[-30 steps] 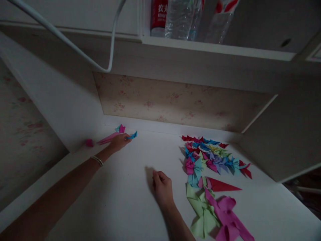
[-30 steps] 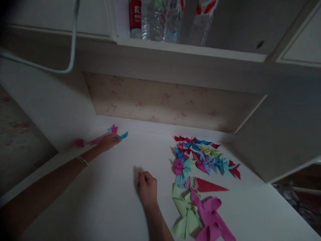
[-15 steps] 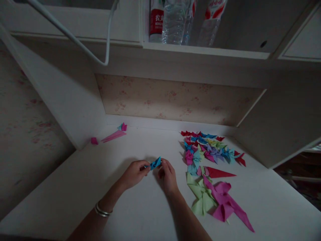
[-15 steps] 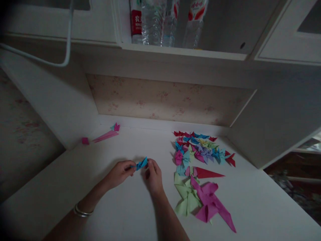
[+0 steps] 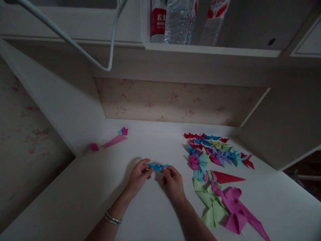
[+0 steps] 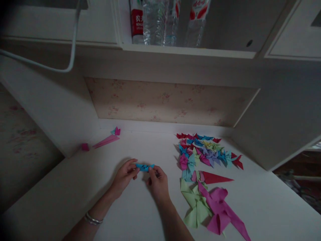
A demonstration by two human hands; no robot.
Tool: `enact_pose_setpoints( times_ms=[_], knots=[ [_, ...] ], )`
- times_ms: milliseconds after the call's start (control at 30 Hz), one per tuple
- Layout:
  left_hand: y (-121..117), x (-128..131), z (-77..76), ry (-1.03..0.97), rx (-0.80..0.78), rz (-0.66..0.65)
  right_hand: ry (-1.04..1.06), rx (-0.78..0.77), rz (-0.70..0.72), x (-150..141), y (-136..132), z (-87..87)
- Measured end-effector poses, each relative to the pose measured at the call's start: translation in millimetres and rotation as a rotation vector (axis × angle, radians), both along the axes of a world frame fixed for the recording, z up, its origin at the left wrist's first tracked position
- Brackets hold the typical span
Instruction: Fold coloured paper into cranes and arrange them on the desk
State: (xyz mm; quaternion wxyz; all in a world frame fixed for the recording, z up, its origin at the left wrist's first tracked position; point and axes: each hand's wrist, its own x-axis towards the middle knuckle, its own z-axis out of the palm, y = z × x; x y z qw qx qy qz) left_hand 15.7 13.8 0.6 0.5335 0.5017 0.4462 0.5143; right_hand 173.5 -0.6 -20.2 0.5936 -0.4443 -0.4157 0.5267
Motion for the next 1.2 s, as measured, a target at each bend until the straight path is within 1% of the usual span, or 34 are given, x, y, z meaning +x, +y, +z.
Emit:
enact_pose_setpoints(
  times_ms=[133,367,500,633,733,900,1000,1200],
  knots=[
    [-0.3,0.6,-3.0,0.015,0.001,0.06,-0.066,0.008,0.004,2.0,-1.1,0.0],
    [0.8,-1.5,-3.8,0.091,-0.012,0.159,-0.149,0.001,0.046,2.2,-4.4,8.8],
    [2.7,-2.1,-6.8,0.088,0.02,0.191,-0.185,0.011,0.053,2.2,-4.0,5.9],
    [2.9,-1.0,-8.2,0.093,-0.012,0.159,-0.203,0.031,0.027,1.9,-2.5,1.7],
    [2.0,0.0,-9.3,0.112,-0.026,0.102,-0.195,0.038,0.012,1.8,-1.8,1.9],
    [1.5,0.4,-11.4,0.161,-0.023,0.074,-0.188,0.049,0.007,2.3,-1.9,2.6],
    [1.0,0.3,-9.7,0.202,-0.025,0.053,-0.192,0.044,-0.001,2.4,-2.0,2.3],
    [-0.4,-0.8,-4.9,0.251,0.002,0.048,-0.193,0.037,0.028,1.5,-2.0,4.3]
  ],
)
